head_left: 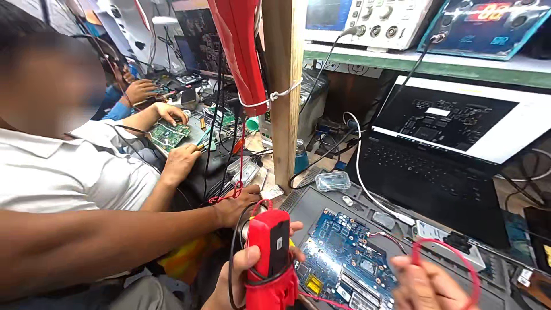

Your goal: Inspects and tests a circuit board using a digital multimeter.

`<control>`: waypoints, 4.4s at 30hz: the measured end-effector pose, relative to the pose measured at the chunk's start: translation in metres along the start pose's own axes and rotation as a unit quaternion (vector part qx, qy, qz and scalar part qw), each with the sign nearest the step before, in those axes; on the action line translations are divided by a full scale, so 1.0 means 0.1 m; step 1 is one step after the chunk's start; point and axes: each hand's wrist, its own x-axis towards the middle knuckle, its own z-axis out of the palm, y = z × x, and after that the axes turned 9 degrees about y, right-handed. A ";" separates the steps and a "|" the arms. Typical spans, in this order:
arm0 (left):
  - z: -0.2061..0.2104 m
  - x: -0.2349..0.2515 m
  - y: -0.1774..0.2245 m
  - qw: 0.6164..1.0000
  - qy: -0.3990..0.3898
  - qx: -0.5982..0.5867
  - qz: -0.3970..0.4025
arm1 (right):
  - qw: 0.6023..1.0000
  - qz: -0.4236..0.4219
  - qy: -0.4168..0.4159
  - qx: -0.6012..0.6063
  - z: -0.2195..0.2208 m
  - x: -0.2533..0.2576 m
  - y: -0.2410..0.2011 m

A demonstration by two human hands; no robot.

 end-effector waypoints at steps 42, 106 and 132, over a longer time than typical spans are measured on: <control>0.93 0.43 -0.55 0.892 0.008 0.441 0.097 | 0.977 -0.170 -0.040 0.126 0.02 -0.07 0.19; 0.39 1.33 0.60 0.778 0.038 0.627 -0.035 | 0.807 0.194 0.035 0.557 0.05 -0.37 0.39; 1.11 0.53 0.53 0.924 0.009 0.383 -0.001 | 0.922 -0.049 -0.115 0.367 0.26 -0.36 0.00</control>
